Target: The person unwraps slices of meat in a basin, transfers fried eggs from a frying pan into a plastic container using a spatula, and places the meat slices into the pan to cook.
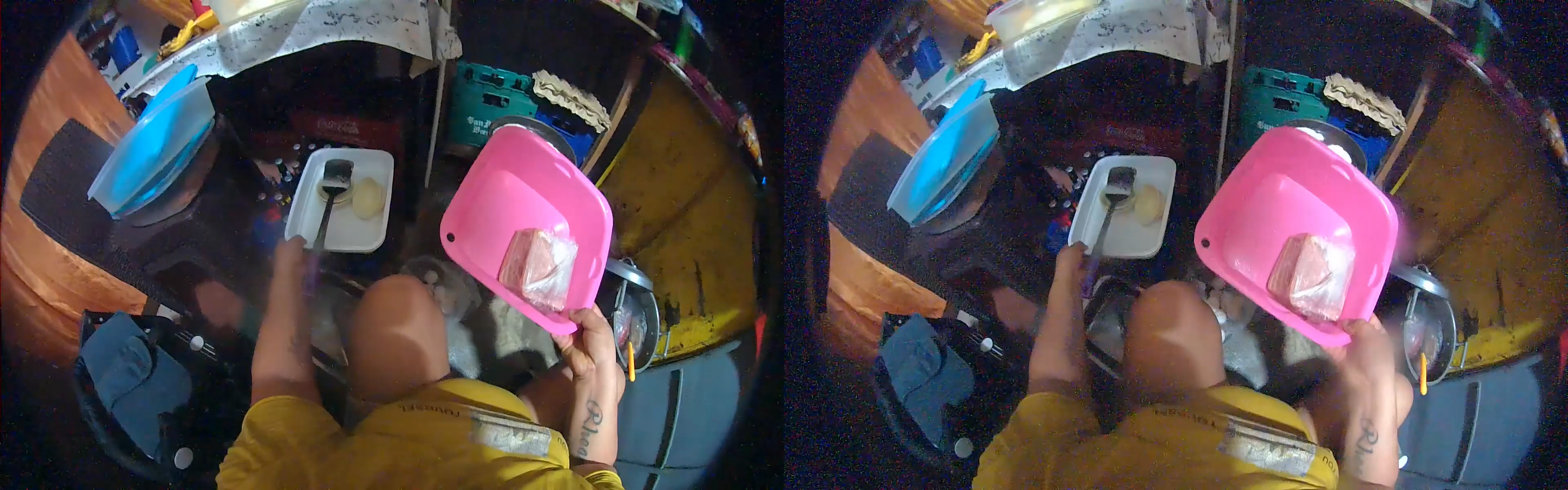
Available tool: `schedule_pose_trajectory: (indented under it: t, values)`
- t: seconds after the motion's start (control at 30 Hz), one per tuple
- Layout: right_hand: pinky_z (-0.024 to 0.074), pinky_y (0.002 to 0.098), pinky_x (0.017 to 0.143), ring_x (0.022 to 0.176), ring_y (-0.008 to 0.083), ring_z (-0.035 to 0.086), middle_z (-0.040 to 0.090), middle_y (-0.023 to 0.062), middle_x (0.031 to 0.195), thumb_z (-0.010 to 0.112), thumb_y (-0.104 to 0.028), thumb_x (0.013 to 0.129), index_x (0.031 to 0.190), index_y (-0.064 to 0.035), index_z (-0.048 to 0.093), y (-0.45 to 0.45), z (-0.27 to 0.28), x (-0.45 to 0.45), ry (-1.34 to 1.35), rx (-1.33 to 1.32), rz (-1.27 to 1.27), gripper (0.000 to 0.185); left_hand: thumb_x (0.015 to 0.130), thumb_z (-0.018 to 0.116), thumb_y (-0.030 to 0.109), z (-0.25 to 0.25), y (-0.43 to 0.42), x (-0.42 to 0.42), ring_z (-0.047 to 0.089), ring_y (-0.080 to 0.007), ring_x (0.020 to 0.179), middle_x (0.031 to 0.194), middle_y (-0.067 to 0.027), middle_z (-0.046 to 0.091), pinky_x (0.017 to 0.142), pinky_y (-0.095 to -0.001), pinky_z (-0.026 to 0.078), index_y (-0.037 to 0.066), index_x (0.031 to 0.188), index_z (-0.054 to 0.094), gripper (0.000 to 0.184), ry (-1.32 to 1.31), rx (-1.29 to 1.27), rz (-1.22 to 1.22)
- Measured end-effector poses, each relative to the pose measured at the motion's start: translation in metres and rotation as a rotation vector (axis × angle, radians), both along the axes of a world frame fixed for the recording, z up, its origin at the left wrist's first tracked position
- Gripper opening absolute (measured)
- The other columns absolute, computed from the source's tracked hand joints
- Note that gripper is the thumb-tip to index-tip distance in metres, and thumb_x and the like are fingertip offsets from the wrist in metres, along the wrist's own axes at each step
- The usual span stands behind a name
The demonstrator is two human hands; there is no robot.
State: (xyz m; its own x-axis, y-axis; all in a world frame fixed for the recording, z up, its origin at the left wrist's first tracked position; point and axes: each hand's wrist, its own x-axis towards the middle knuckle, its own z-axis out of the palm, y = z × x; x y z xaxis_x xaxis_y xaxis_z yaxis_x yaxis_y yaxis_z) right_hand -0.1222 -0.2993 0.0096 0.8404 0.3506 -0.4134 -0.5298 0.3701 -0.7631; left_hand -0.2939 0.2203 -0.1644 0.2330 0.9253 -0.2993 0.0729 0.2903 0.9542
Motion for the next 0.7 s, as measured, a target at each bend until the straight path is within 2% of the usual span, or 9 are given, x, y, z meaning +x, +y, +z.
schedule_pose_trajectory:
  t: [0.13, 0.17, 0.23, 0.33, 0.43, 0.47, 0.53, 0.6, 0.7]
  values:
    - [0.0635, 0.0393, 0.062, 0.076, 0.0280, 0.067, 0.062, 0.0153, 0.096, 0.045, 0.005, 0.081, 0.112, 0.0025, 0.053, 0.000, -0.006, 0.001, 0.024, 0.034, 0.037, 0.032, 0.077, 0.060, 0.015, -0.066, 0.061, -0.018, 0.053, -0.0230, 0.059, 0.075, -0.0118, 0.054, 0.045, -0.0356, 0.039, -0.004, 0.105, 0.054, 0.034, 0.372, 0.168, -0.047]
    - [0.0636, 0.0395, 0.062, 0.076, 0.0279, 0.067, 0.062, 0.0156, 0.096, 0.045, 0.006, 0.081, 0.111, 0.0031, 0.053, -0.001, -0.010, 0.003, 0.030, 0.070, 0.057, 0.031, 0.074, 0.066, 0.015, -0.067, 0.049, -0.025, 0.059, -0.0286, 0.078, 0.088, -0.0174, 0.060, 0.062, -0.0386, 0.046, -0.002, 0.102, 0.060, 0.033, 0.406, 0.382, -0.129]
    - [0.0625, 0.0391, 0.067, 0.082, 0.0284, 0.067, 0.062, 0.0162, 0.101, 0.045, 0.004, 0.082, 0.114, 0.0032, 0.053, -0.005, -0.022, 0.008, 0.002, 0.103, 0.112, 0.033, 0.072, 0.071, 0.016, -0.049, 0.034, -0.023, 0.065, -0.0341, 0.097, 0.101, -0.0230, 0.066, 0.079, -0.0416, 0.052, 0.000, 0.099, 0.066, 0.032, 0.440, 0.606, -0.209]
    - [0.0614, 0.0390, 0.072, 0.089, 0.0292, 0.066, 0.062, 0.0170, 0.108, 0.045, 0.003, 0.082, 0.117, 0.0032, 0.053, -0.005, -0.022, 0.007, -0.015, 0.138, 0.166, 0.036, 0.069, 0.076, 0.017, -0.009, 0.005, -0.027, 0.065, -0.0359, 0.097, 0.101, -0.0224, 0.066, 0.083, -0.0412, 0.052, 0.003, 0.099, 0.067, 0.034, 0.501, 0.356, -0.225]
    - [0.0634, 0.0404, 0.066, 0.079, 0.0281, 0.068, 0.063, 0.0176, 0.099, 0.048, 0.007, 0.081, 0.109, 0.0049, 0.054, -0.002, -0.018, 0.005, 0.021, 0.168, 0.088, 0.028, 0.068, 0.077, 0.017, 0.016, -0.014, -0.033, 0.064, -0.0372, 0.097, 0.100, -0.0259, 0.065, 0.084, -0.0411, 0.051, 0.002, 0.097, 0.067, 0.034, 0.347, 0.482, -0.147]
    - [0.0631, 0.0417, 0.068, 0.082, 0.0286, 0.068, 0.063, 0.0179, 0.100, 0.049, 0.008, 0.081, 0.108, 0.0050, 0.054, -0.004, -0.022, 0.007, 0.021, 0.188, 0.094, 0.028, 0.070, 0.068, 0.019, 0.029, -0.022, -0.032, 0.060, -0.0319, 0.077, 0.089, -0.0208, 0.061, 0.066, -0.0392, 0.049, -0.001, 0.101, 0.060, 0.038, 0.145, 0.426, -0.127]
    - [0.0627, 0.0431, 0.070, 0.084, 0.0290, 0.068, 0.063, 0.0182, 0.102, 0.049, 0.008, 0.081, 0.108, 0.0050, 0.055, -0.006, -0.021, 0.008, 0.030, 0.218, 0.083, 0.028, 0.072, 0.059, 0.022, 0.067, -0.039, -0.034, 0.055, -0.0266, 0.057, 0.077, -0.0156, 0.056, 0.049, -0.0373, 0.046, -0.004, 0.105, 0.053, 0.042, -0.047, 0.374, -0.126]
    - [0.0615, 0.0383, 0.073, 0.090, 0.0284, 0.067, 0.062, 0.0174, 0.109, 0.046, 0.006, 0.084, 0.120, 0.0040, 0.052, -0.006, -0.020, 0.007, 0.004, 0.222, 0.104, 0.036, 0.076, 0.059, 0.023, 0.102, -0.052, -0.044, 0.057, -0.0263, 0.058, 0.080, -0.0169, 0.059, 0.049, -0.0376, 0.046, -0.002, 0.106, 0.053, 0.040, -0.293, 0.056, -0.124]
    - [0.0614, 0.0407, 0.074, 0.089, 0.0301, 0.068, 0.065, 0.0186, 0.104, 0.048, 0.008, 0.084, 0.112, 0.0059, 0.059, -0.005, -0.024, 0.006, -0.036, 0.181, 0.064, 0.030, 0.083, 0.058, 0.022, 0.059, 0.014, -0.075, 0.059, -0.0268, 0.063, 0.083, -0.0177, 0.060, 0.050, -0.0364, 0.047, -0.001, 0.108, 0.054, 0.034, 0.136, 0.494, -0.194]
